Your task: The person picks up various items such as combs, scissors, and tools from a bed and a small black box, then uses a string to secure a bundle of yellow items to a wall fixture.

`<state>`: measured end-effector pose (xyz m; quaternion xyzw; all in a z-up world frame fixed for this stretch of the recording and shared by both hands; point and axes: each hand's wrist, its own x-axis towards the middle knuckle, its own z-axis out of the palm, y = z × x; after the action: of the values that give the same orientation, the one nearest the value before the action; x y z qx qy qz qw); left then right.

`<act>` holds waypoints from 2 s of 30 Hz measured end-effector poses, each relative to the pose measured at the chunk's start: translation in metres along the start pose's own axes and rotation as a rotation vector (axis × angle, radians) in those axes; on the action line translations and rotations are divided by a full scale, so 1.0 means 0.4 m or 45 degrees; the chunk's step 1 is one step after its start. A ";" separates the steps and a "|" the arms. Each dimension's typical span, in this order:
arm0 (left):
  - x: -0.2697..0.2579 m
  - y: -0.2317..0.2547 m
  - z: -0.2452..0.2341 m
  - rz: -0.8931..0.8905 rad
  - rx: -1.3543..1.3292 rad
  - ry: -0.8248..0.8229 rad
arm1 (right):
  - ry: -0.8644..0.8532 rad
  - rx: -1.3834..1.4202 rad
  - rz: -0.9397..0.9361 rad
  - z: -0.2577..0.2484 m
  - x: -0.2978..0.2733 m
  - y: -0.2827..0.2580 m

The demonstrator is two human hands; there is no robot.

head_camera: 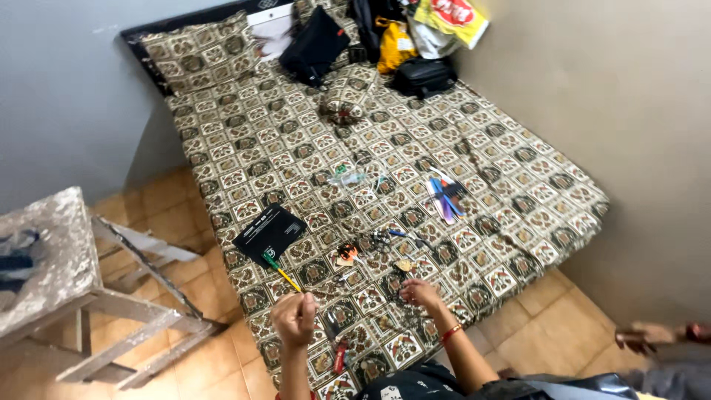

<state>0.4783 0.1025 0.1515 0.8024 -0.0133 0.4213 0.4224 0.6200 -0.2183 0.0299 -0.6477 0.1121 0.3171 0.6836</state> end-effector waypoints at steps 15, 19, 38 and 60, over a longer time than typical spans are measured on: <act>0.029 0.069 0.303 -0.293 0.435 -0.342 | 0.197 -1.110 -0.018 -0.276 0.302 0.000; -0.027 0.071 0.332 -0.472 0.496 -0.282 | 0.021 -1.353 0.048 -0.285 0.389 -0.012; -0.024 -0.027 0.457 -0.453 0.509 -0.379 | 0.472 -1.565 -0.214 -0.353 0.583 -0.092; 0.041 -0.084 0.395 -0.742 0.517 -0.755 | 0.314 -2.003 -0.309 -0.121 0.679 -0.120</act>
<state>0.6068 0.0207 0.0947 0.9250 0.1753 0.0315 0.3356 0.8703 -0.1843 -0.0907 -0.9774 -0.1404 0.1528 0.0396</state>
